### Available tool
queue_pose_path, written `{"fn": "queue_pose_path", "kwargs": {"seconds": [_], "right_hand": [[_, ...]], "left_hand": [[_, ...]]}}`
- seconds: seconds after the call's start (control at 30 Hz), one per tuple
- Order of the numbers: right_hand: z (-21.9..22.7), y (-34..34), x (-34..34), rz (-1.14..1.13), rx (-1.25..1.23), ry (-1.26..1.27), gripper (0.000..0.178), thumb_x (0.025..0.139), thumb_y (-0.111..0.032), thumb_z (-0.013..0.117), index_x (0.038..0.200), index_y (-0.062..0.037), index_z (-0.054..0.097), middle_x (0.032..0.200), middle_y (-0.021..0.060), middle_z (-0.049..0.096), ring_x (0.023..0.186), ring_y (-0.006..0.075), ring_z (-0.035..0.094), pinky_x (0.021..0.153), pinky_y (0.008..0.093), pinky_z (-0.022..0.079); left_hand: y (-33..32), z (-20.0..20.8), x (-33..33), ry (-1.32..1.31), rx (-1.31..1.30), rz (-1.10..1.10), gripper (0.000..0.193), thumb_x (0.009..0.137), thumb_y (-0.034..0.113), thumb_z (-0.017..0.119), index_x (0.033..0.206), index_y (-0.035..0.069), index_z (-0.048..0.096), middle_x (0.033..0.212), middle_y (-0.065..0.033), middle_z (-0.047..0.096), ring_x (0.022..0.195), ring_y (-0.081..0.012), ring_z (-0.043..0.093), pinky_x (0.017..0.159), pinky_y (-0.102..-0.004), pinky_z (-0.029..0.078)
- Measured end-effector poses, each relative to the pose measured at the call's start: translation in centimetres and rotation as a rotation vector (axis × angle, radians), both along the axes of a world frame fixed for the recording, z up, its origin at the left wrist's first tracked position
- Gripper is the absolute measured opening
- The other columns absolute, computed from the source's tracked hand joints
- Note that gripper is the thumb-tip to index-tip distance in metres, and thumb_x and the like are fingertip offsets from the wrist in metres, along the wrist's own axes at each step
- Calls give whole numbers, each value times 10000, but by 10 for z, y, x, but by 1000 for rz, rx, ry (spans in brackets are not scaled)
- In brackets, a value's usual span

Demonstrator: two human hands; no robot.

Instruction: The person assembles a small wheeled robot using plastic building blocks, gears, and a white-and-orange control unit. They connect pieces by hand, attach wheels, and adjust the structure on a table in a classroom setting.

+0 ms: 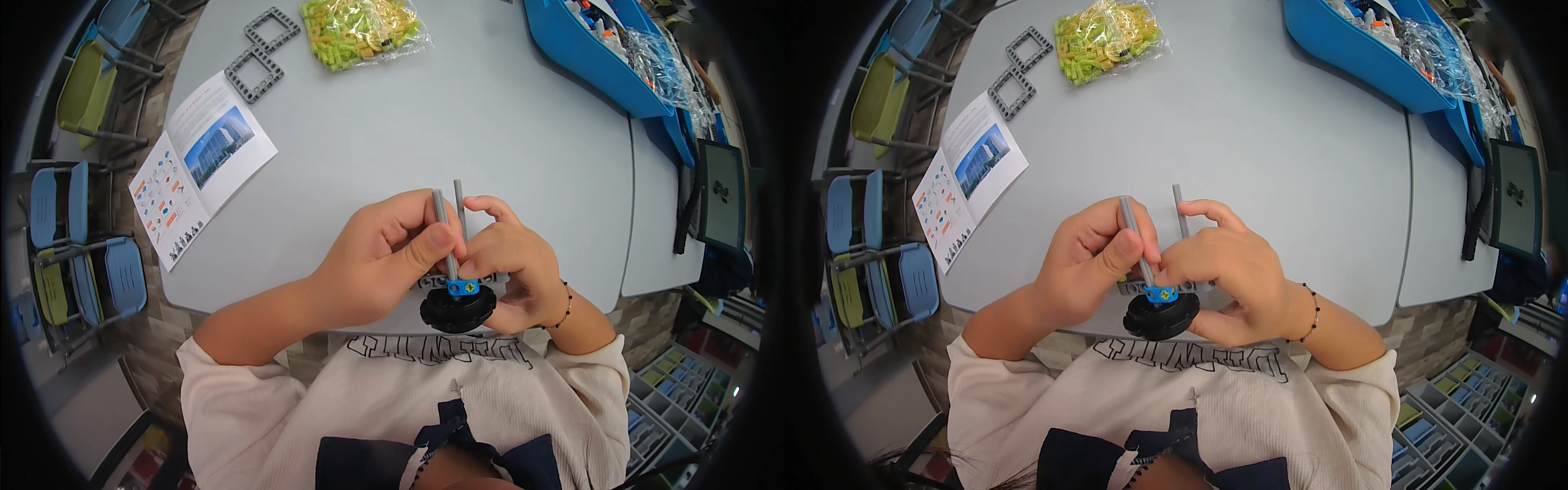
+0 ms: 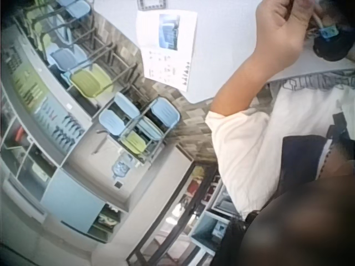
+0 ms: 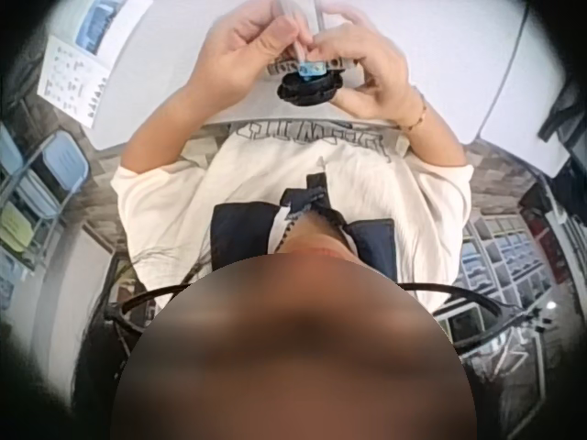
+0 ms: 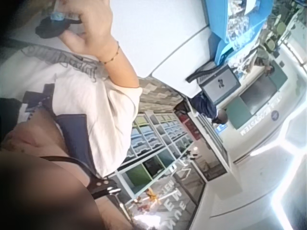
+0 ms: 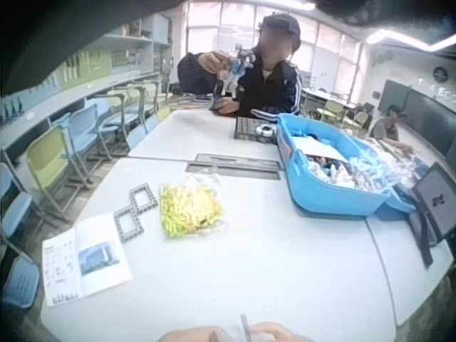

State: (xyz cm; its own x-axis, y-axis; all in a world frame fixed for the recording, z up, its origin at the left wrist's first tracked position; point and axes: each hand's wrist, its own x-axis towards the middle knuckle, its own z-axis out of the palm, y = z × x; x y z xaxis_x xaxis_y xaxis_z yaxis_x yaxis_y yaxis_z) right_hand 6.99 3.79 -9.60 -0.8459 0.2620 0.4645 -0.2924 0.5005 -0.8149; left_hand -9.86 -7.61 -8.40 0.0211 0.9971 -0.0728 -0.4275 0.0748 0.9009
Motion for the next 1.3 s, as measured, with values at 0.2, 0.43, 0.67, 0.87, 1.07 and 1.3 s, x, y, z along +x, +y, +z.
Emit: {"fn": "queue_pose_path", "kwargs": {"seconds": [0.2,0.43,0.67,0.87,1.07,1.3], "right_hand": [[-3,2,-3,16,-62,12,318,689,-85,750,981,-78,623,903,29,683,728,172,647,1018,495,366],[-3,6,-4,64,-77,9,296,701,-113,754,969,-80,632,902,34,688,737,174,651,1038,512,348],[-8,12,1,89,-120,-2,291,720,-136,759,973,-78,628,921,49,679,790,189,652,1050,524,333],[4,16,7,279,-625,-71,397,722,-126,789,1054,-44,587,983,62,650,918,160,624,1046,432,357],[38,13,21,544,-734,-293,364,782,-94,745,1098,-20,579,1103,75,634,1030,154,593,996,350,408],[72,-7,26,733,-559,-53,359,804,-125,716,1126,-34,587,1071,86,657,987,209,639,1131,533,214]], "left_hand": [[-2,-2,0,-67,-48,28,316,984,357,489,901,60,558,839,6,558,751,-43,514,678,-193,407],[-4,-2,4,-119,-34,61,290,983,327,500,898,55,557,838,-3,565,752,-49,530,681,-200,413],[0,-3,-1,-54,-73,57,242,977,257,533,938,21,573,866,-3,580,780,-53,533,720,-216,440],[12,15,-15,1213,633,421,185,898,191,595,996,37,566,986,-80,582,885,-199,573,762,-288,428],[3,54,-6,1402,858,-103,240,848,253,606,755,91,455,681,-30,445,594,-180,447,588,-317,351],[-15,104,3,1612,1185,-159,342,898,269,566,664,127,359,518,8,336,469,-142,357,561,-255,311]]}}
